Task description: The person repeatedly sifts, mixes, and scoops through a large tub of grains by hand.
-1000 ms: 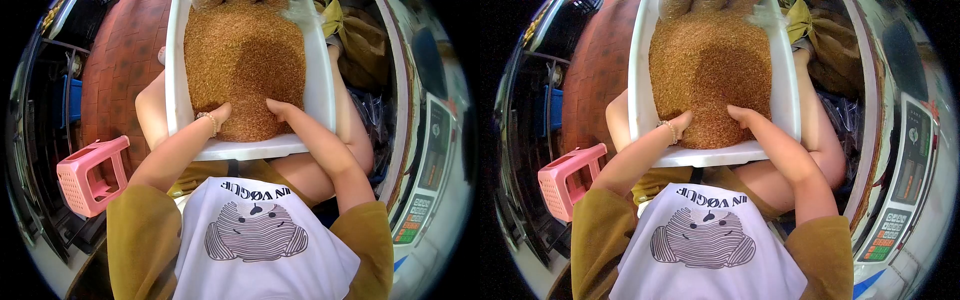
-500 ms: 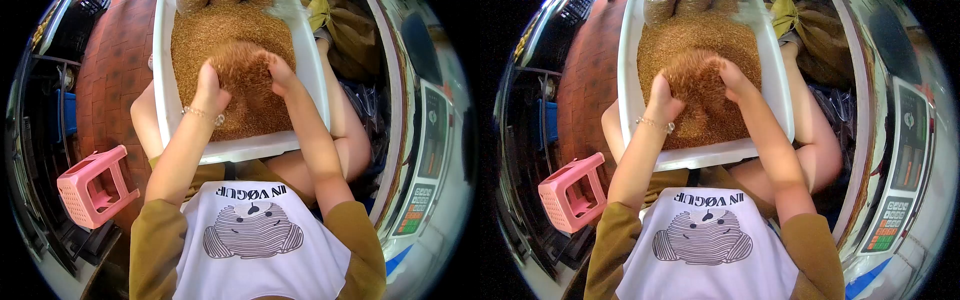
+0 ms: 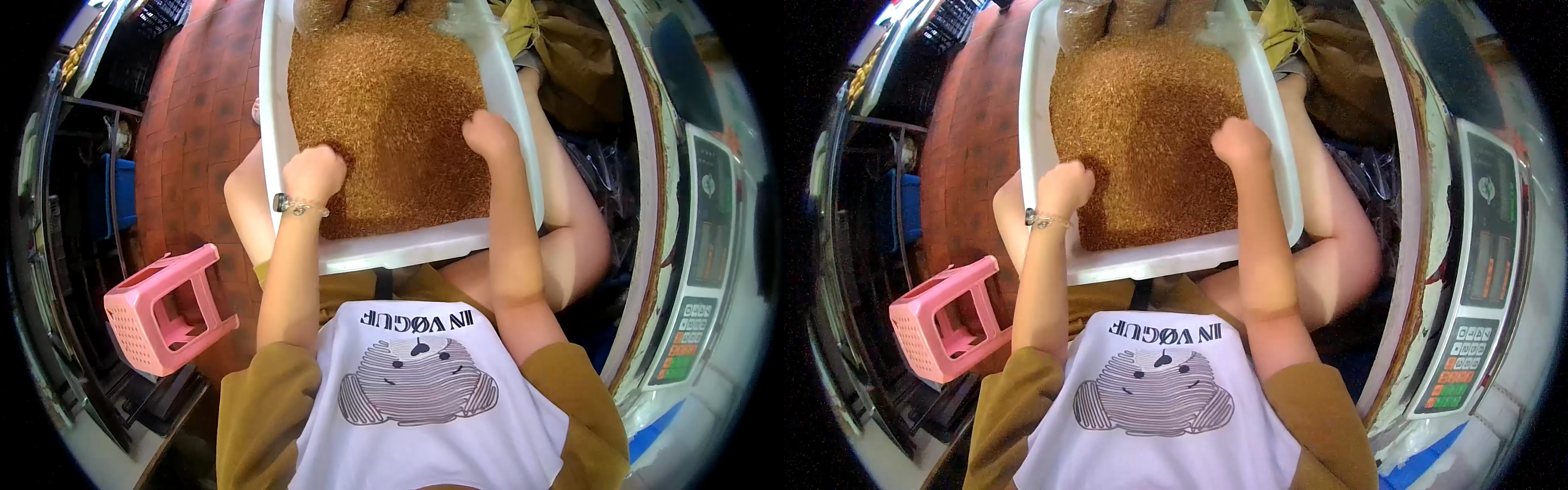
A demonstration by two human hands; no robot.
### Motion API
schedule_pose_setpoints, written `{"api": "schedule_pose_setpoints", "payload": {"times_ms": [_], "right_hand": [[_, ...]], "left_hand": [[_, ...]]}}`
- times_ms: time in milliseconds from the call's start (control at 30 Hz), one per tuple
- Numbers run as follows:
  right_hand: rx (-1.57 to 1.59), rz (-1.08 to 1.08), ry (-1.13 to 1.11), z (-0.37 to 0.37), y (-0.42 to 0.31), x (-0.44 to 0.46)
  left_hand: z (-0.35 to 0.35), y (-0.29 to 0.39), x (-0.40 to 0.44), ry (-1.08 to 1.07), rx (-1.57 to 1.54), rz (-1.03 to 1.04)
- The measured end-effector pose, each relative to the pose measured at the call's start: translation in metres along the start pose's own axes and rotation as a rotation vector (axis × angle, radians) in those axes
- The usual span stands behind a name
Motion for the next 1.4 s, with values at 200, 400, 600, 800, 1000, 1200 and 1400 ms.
{"api": "schedule_pose_setpoints", "payload": {"times_ms": [200,400,600,800,1000,1200,1400], "right_hand": [[-0.426,0.027,-0.467,0.127,0.047,0.064],[0.058,0.196,-0.632,0.127,0.045,0.013],[0.439,0.178,-1.039,0.19,0.025,-0.011],[0.708,0.179,-1.054,0.203,0.0,-0.025],[1.019,0.057,-1.214,0.17,-0.043,-0.037],[1.527,-0.195,-0.948,0.071,-0.068,-0.033],[1.543,-0.327,-0.216,-0.029,-0.096,-0.006]], "left_hand": [[0.115,-0.004,0.03,-0.563,0.302,0.118],[0.161,-0.014,0.037,-0.62,0.049,0.167],[0.172,0.007,0.013,-0.557,-0.749,-0.022],[0.164,0.043,-0.013,-0.57,-1.413,-0.25],[0.136,0.073,-0.013,-0.472,-1.936,-0.36],[0.044,0.088,-0.011,-0.126,-2.192,-0.109],[-0.061,0.079,0.014,0.243,-2.235,0.243]]}}
Point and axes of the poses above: each hand's wrist, its own x-axis towards the middle knuckle, its own z-axis out of the palm, y = z × x, the point moved 10 cm from there along x, towards the middle knuckle, and after that the axes turned 8 degrees about z, right-handed, at the moved point
